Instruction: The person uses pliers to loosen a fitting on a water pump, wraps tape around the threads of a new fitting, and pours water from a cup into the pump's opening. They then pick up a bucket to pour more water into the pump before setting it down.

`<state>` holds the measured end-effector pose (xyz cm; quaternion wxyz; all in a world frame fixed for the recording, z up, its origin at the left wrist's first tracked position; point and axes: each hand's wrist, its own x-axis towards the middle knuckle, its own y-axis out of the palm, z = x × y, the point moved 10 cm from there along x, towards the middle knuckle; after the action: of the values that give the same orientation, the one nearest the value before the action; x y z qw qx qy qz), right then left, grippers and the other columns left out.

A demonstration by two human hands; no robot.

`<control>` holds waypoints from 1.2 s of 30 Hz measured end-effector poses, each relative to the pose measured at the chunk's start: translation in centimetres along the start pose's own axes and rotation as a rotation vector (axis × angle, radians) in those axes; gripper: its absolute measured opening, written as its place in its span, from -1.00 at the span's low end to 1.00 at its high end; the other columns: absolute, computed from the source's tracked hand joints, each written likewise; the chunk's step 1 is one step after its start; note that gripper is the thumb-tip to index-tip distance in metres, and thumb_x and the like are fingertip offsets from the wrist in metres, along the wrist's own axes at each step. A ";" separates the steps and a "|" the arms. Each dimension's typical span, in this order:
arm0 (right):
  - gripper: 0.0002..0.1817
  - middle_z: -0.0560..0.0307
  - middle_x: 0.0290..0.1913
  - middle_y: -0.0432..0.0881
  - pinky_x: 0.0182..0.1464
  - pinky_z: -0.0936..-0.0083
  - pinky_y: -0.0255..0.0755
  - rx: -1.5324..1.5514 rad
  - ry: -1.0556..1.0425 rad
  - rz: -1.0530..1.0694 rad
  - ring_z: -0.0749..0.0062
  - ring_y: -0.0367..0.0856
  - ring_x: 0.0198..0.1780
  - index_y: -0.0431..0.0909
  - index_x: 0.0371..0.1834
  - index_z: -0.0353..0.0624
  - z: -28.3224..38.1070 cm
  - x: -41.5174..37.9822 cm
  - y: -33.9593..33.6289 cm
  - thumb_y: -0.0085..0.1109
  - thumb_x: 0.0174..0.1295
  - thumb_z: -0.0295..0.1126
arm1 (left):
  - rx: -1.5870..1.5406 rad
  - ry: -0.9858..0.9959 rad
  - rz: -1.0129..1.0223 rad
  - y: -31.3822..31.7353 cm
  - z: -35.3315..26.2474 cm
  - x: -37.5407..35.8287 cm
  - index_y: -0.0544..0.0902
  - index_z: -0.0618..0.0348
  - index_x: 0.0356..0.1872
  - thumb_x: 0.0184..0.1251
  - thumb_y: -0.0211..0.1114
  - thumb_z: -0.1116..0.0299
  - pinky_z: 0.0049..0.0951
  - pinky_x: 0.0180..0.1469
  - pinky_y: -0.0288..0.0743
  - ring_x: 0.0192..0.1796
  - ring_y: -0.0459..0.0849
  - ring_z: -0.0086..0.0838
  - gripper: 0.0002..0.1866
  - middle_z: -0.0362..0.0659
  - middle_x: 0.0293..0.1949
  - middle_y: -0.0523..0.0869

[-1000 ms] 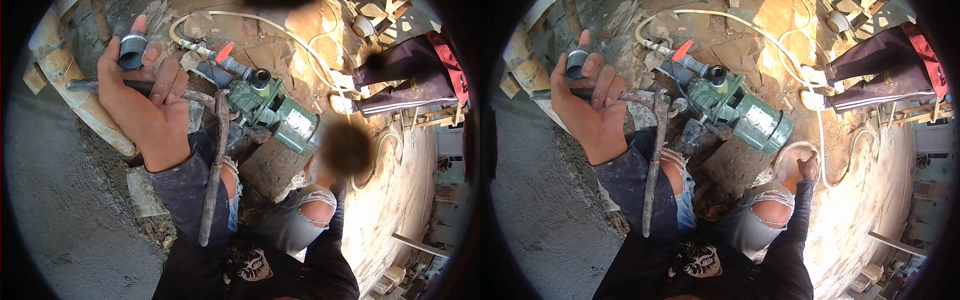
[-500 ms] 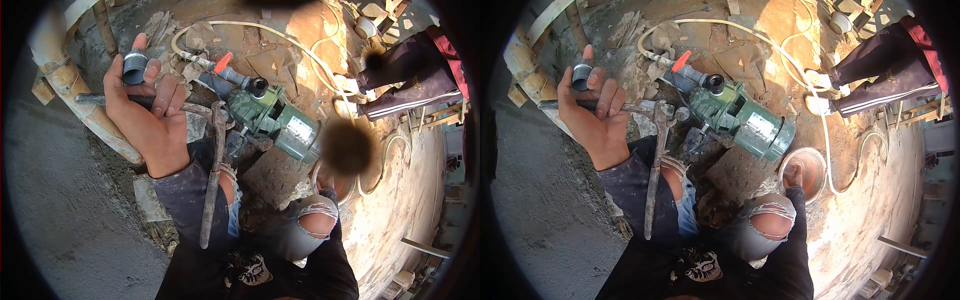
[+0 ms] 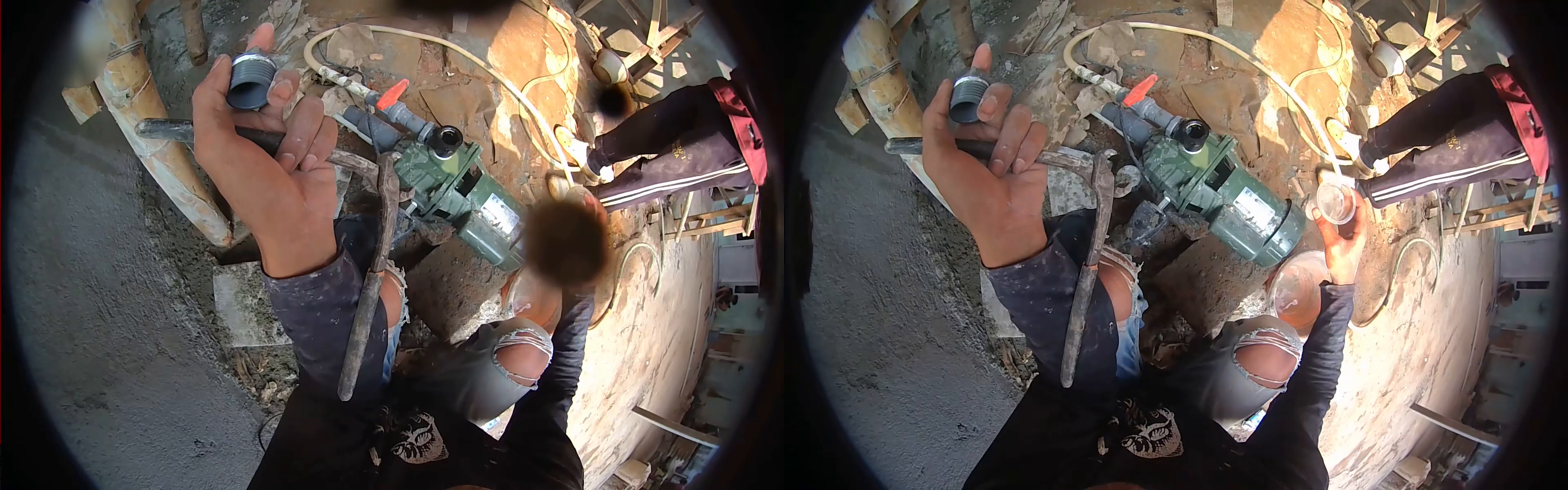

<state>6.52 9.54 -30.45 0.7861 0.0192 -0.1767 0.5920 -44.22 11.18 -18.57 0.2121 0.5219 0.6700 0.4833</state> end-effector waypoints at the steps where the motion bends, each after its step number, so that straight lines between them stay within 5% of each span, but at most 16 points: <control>1: -0.37 0.10 0.17 0.56 0.30 0.42 0.35 -0.033 0.022 -0.005 0.41 0.51 0.20 0.40 0.26 -0.19 0.6 1.4 1.8 0.43 0.09 -0.62 | -0.009 0.005 -0.005 0.0 -0.2 0.0 0.46 0.44 0.23 0.56 -0.06 0.16 -0.60 -0.71 0.06 -0.74 0.11 -0.70 -0.49 -0.25 -0.49 0.52; 4: -0.34 0.10 0.16 0.58 0.33 0.42 0.34 0.115 0.044 0.085 0.41 0.53 0.21 0.40 0.26 -0.21 4.0 3.7 9.0 0.44 0.05 -0.64 | 0.006 0.026 0.007 0.0 -0.6 0.1 0.46 0.44 0.24 0.56 -0.06 0.16 -0.60 -0.72 0.06 -0.74 0.11 -0.70 -0.49 -0.25 -0.49 0.51; 7: -0.33 0.06 0.16 0.60 0.31 0.41 0.38 -0.244 -0.222 0.238 0.38 0.57 0.20 0.41 0.25 -0.17 6.0 6.2 13.8 0.50 0.03 -0.55 | 0.049 0.052 -0.030 -0.5 -2.0 0.0 0.44 0.44 0.26 0.56 -0.06 0.16 -0.61 -0.72 0.05 -0.74 0.11 -0.71 -0.48 -0.25 -0.49 0.51; 13: -0.36 0.02 0.13 0.64 0.23 0.35 0.46 -0.515 -0.349 0.424 0.31 0.61 0.18 0.43 0.25 -0.17 9.6 6.2 20.5 0.50 0.08 -0.42 | 0.009 0.069 0.011 -1.2 -4.3 -0.1 0.44 0.45 0.26 0.55 -0.07 0.16 -0.62 -0.73 0.05 -0.73 0.11 -0.71 -0.48 -0.24 -0.48 0.51; 18: -0.25 -0.14 0.13 0.60 0.24 0.27 0.45 -0.653 -0.366 0.430 0.01 0.58 0.21 0.40 0.33 -0.12 6.1 7.4 20.7 0.52 0.01 -0.39 | -0.005 0.077 -0.026 -1.6 -2.7 0.5 0.43 0.46 0.26 0.55 -0.07 0.17 -0.62 -0.74 0.07 -0.74 0.13 -0.70 -0.48 -0.24 -0.47 0.54; 36: -0.23 -0.08 0.19 0.49 0.28 0.12 0.28 -0.924 -0.379 0.444 -0.10 0.45 0.26 0.40 0.35 0.00 9.0 6.9 21.5 0.46 -0.03 -0.42 | -0.037 0.051 -0.025 -1.9 -2.6 0.9 0.40 0.45 0.29 0.57 -0.12 0.15 -0.59 -0.74 0.08 -0.75 0.16 -0.69 -0.46 -0.25 -0.48 0.54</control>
<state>-14.29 20.14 -23.78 0.5231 -0.2597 -0.5566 0.5908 -47.57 10.90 -18.90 0.2104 0.4972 0.6726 0.5062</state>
